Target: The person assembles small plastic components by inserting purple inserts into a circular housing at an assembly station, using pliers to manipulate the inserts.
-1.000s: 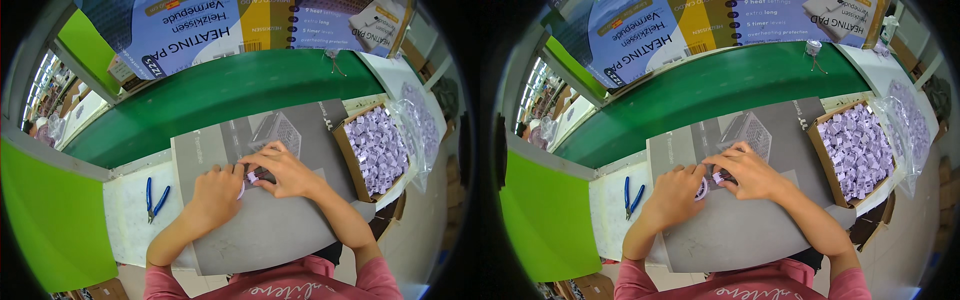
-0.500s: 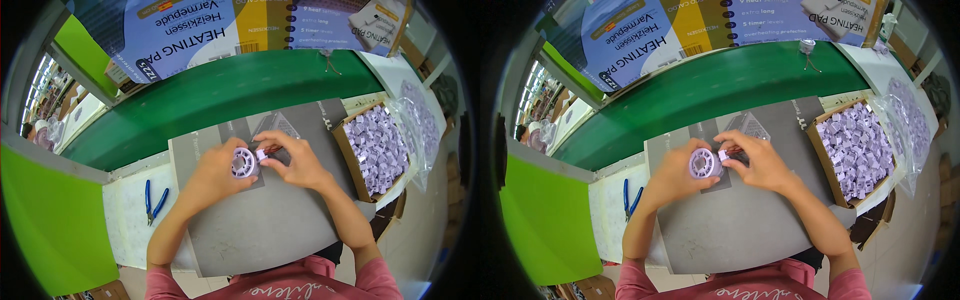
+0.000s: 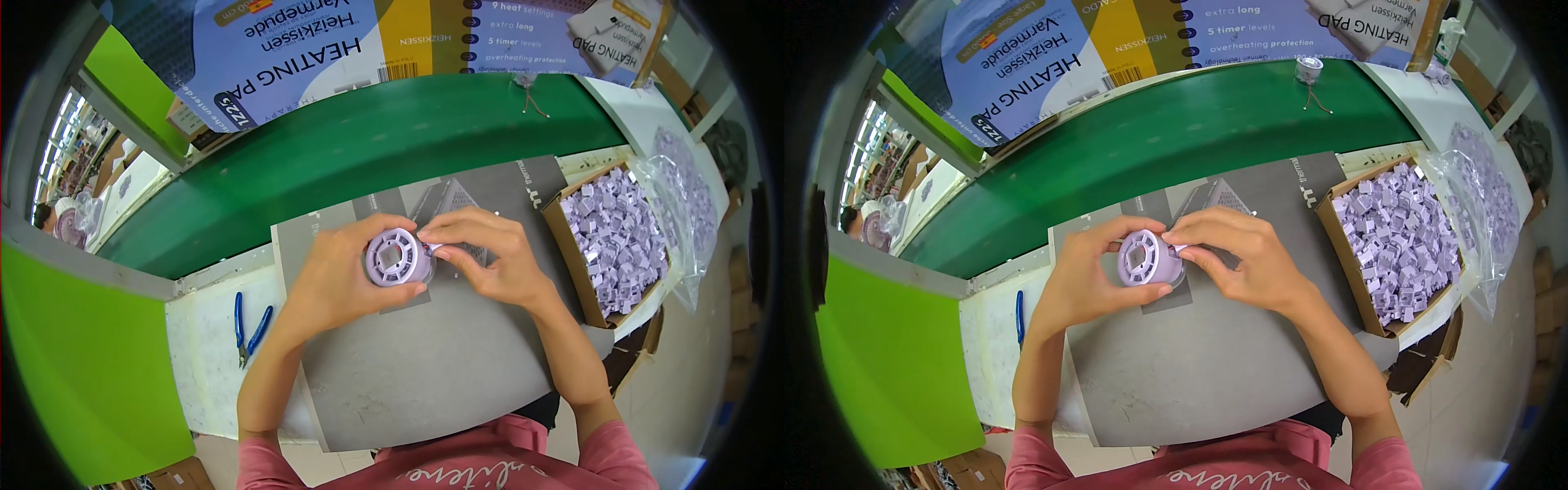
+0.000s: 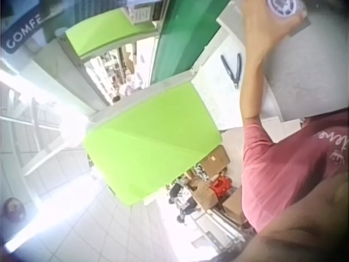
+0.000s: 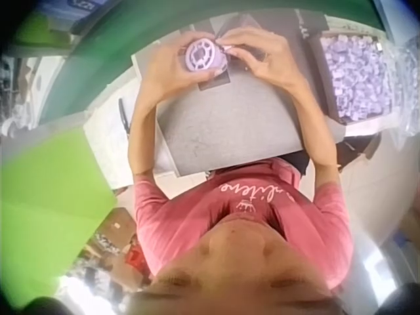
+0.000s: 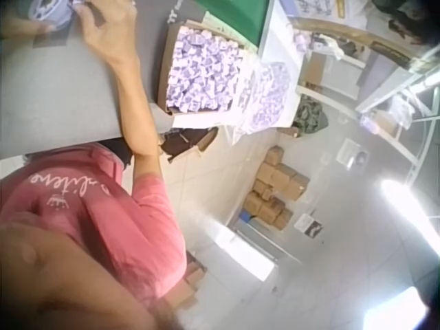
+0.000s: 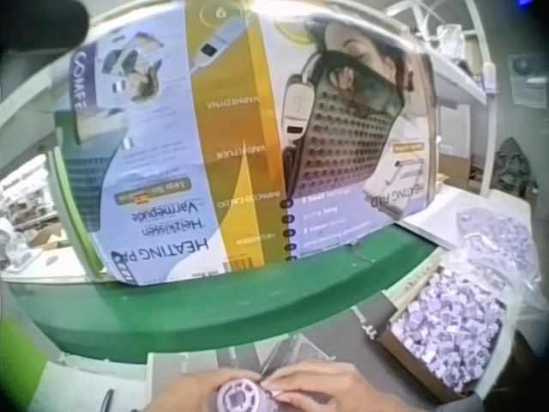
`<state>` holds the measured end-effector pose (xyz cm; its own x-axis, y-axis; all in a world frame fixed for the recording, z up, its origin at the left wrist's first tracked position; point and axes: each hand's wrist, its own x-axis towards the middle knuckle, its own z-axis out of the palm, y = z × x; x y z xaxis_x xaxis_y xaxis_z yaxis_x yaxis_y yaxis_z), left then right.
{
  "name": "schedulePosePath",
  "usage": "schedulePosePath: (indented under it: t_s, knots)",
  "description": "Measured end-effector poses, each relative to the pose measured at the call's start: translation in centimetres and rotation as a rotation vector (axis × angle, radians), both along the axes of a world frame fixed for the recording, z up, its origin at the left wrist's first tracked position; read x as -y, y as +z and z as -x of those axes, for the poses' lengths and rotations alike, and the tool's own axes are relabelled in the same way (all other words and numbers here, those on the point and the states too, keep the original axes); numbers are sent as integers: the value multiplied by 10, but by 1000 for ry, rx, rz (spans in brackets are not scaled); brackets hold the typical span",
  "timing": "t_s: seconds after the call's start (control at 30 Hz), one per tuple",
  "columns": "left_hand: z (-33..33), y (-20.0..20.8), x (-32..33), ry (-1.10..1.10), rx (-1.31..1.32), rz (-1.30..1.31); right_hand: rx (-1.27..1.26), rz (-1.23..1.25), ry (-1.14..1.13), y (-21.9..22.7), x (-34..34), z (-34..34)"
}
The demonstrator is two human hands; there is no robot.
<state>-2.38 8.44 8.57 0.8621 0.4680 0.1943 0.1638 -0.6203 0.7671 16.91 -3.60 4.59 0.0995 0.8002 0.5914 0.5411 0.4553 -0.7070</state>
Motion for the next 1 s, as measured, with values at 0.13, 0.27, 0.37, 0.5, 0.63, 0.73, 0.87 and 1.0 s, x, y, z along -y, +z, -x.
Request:
schedulePosePath:
  t_s: [0.13,0.27,0.37,0.5,0.63,0.73,0.87,1.0]
  knots:
    - [-3,-7,-1,2,-12,2,93,-24,-22,-2,-1,0]
    - [-8,-13,-1,11,-19,127,-101,61,-88,-5,-1,5]
    - [-10,-20,-6,-27,9,185,27,-12,-96,-10,-3,-2]
    - [-12,-26,-9,-25,-3,221,167,-87,-92,-13,-6,-5]
    - [-14,-33,-9,-27,-67,356,143,-31,-110,-16,-6,-5]
    - [-13,-37,-10,-29,-66,400,46,24,-115,-21,-8,-4]
    - [-14,-40,-8,-11,10,338,-47,85,-151,-20,-7,-3]
    - [-14,-39,-10,-10,11,344,-200,110,-166,-24,-8,2]
